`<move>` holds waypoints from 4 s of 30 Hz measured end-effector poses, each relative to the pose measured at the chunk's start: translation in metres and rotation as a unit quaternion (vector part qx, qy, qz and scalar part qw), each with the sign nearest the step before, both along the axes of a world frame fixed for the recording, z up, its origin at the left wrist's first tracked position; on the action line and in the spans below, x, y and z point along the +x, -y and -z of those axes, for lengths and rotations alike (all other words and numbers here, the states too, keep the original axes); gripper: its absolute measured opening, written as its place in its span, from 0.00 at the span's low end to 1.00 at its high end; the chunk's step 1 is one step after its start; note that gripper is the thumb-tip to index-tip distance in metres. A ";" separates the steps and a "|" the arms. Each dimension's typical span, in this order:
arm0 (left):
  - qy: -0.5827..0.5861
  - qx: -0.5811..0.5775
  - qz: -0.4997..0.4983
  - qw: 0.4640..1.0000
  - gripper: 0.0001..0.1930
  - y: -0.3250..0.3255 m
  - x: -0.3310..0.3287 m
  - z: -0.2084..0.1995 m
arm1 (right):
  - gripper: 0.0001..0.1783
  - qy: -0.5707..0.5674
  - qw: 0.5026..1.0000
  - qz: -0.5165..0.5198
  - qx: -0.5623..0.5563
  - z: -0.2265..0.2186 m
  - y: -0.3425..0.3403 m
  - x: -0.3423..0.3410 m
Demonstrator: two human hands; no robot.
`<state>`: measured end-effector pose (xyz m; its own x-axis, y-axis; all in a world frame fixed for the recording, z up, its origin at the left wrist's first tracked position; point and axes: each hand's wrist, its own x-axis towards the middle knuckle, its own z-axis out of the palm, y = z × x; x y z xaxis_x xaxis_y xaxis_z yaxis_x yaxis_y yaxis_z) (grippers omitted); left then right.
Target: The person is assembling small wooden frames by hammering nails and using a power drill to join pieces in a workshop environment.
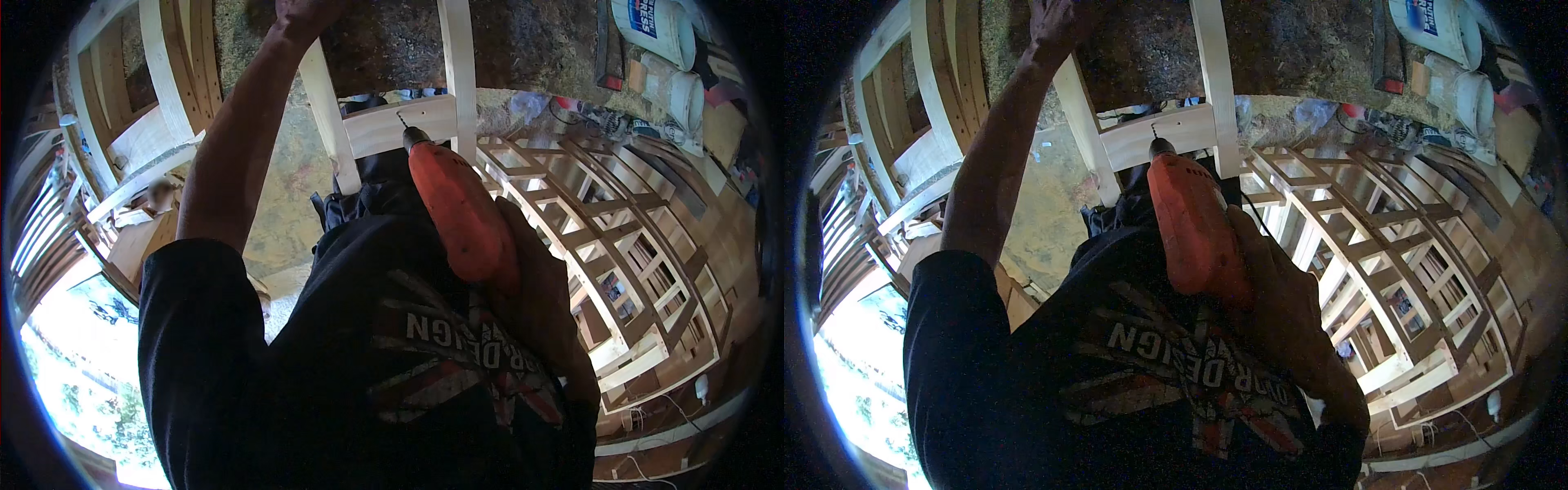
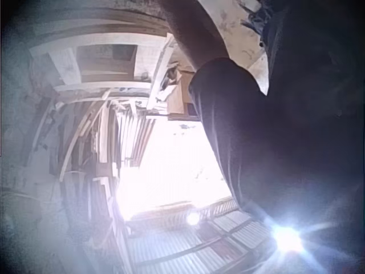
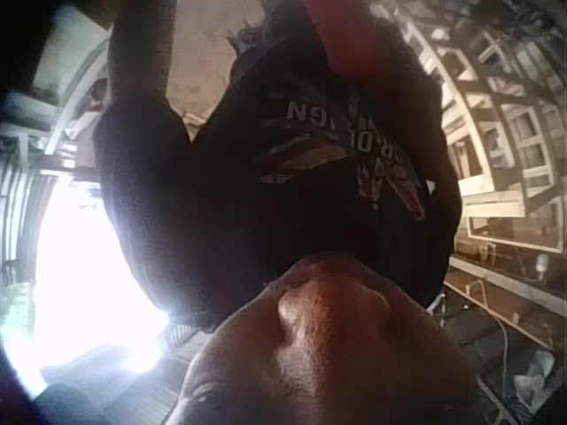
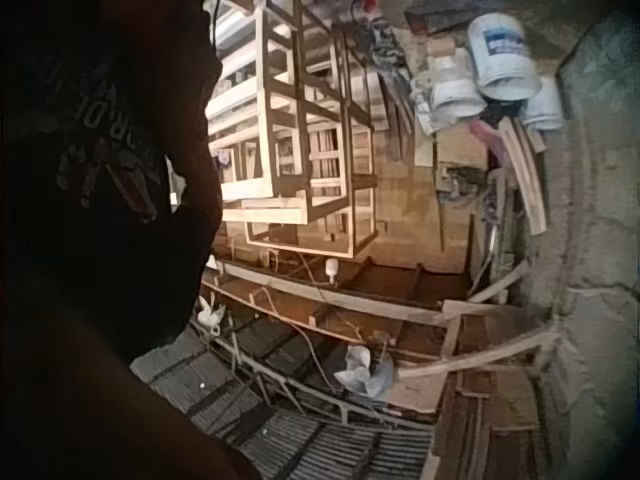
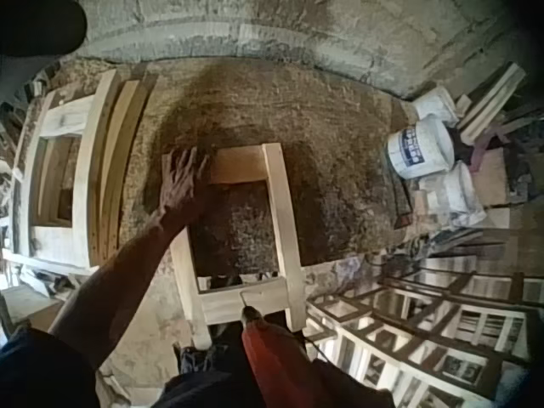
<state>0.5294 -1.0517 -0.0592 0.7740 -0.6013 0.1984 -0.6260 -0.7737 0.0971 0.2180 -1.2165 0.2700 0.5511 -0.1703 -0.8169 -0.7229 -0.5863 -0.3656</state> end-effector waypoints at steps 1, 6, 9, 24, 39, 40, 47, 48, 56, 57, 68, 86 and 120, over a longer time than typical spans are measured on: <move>0.005 0.001 0.006 1.000 0.40 -0.001 0.000 0.003 | 0.42 -0.001 1.000 0.001 0.000 0.000 0.000 0.001; -0.041 -0.054 0.004 0.998 0.37 -0.001 -0.002 0.002 | 0.42 -0.002 1.000 0.002 -0.002 -0.001 -0.003 0.009; -0.041 -0.026 0.013 0.999 0.34 0.000 0.000 -0.008 | 0.42 -0.004 1.000 0.004 -0.003 -0.001 -0.004 0.014; 0.024 0.010 0.002 1.000 0.35 0.001 0.001 0.004 | 0.41 -0.030 0.999 0.012 -0.040 0.034 -0.027 0.053; -0.138 0.033 -0.007 0.990 0.36 0.007 -0.002 -0.018 | 0.40 0.061 0.997 0.054 -0.016 -0.010 0.002 -0.006; -0.116 0.028 -0.015 0.993 0.37 0.007 -0.001 -0.016 | 0.40 0.060 0.996 0.060 -0.016 -0.010 0.003 -0.008; -0.058 0.035 -0.007 0.998 0.42 0.004 0.002 -0.009 | 0.41 0.033 0.999 0.039 -0.012 -0.001 0.001 -0.015; -0.110 0.028 -0.018 0.993 0.41 0.004 0.002 -0.009 | 0.42 0.035 0.999 0.033 -0.016 -0.001 0.000 -0.014; 0.047 0.031 0.010 0.998 0.42 -0.003 0.005 0.005 | 0.44 0.029 0.999 0.043 0.000 -0.002 -0.005 0.001; 0.105 0.044 0.024 0.993 0.43 -0.004 0.006 0.007 | 0.44 0.044 0.998 0.036 0.002 0.000 -0.006 0.001; -0.066 -0.036 -0.008 0.997 0.42 0.006 -0.003 -0.028 | 0.45 0.014 0.998 0.052 -0.021 0.051 -0.007 -0.001; -0.064 -0.047 -0.001 0.997 0.45 0.009 0.005 -0.032 | 0.31 0.166 0.913 0.367 0.058 0.020 0.074 -0.065; -0.065 -0.165 -0.789 0.589 0.10 -0.286 -0.697 -0.227 | 0.44 0.626 0.607 -0.272 -0.407 0.320 0.220 0.115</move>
<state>-0.1678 -0.7661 0.1676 0.3397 0.9403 -0.0203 0.8751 -0.3081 0.3732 0.3329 -1.4362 -0.0498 0.8092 0.2481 0.5326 0.2039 -0.9687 0.1415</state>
